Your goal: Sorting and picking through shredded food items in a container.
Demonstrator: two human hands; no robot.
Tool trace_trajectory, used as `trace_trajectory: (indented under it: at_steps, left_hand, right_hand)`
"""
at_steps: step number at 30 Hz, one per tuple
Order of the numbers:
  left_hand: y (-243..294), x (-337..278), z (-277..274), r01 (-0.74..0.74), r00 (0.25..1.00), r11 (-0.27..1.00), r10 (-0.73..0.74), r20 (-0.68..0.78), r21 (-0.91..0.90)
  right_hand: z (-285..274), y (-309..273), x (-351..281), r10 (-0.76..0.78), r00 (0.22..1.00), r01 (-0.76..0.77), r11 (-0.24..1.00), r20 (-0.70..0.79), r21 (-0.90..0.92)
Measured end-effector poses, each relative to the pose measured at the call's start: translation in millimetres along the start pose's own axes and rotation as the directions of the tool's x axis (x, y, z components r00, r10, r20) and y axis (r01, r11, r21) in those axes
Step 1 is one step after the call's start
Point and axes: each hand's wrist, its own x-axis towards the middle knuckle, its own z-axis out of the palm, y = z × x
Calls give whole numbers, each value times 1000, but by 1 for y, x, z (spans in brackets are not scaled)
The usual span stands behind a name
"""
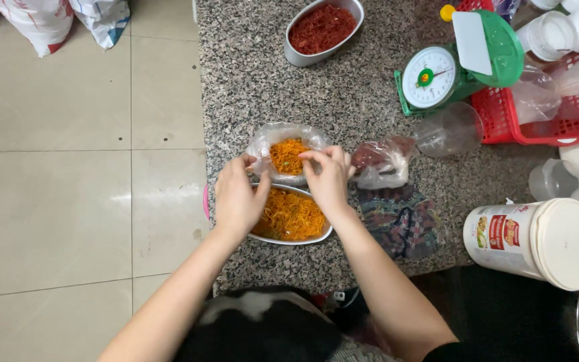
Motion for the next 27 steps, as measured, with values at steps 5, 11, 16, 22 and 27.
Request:
trace_trajectory:
  at_steps: [5, 11, 16, 22, 27]
  left_hand:
    - [15, 45, 11, 153, 968, 938, -206, 146, 310]
    - [-41, 55, 36, 270, 923, 954, -294, 248, 129]
    - [-87, 45, 52, 326, 937, 896, -265, 229, -300]
    - [-98, 43, 51, 375, 916, 607, -356, 182, -700]
    - [-62, 34, 10, 147, 984, 967, -164, -67, -210]
  right_hand:
    - [-7, -24, 12, -17, 990, 24, 999, 141, -42]
    - [-6, -36, 3, -195, 969, 208, 975, 153, -77]
    - [-4, -42, 1, -146, 968, 159, 986, 202, -49]
    - [2, -50, 7, -227, 953, 233, 973, 200, -5]
    - [8, -60, 12, -237, 950, 241, 970, 205, 3]
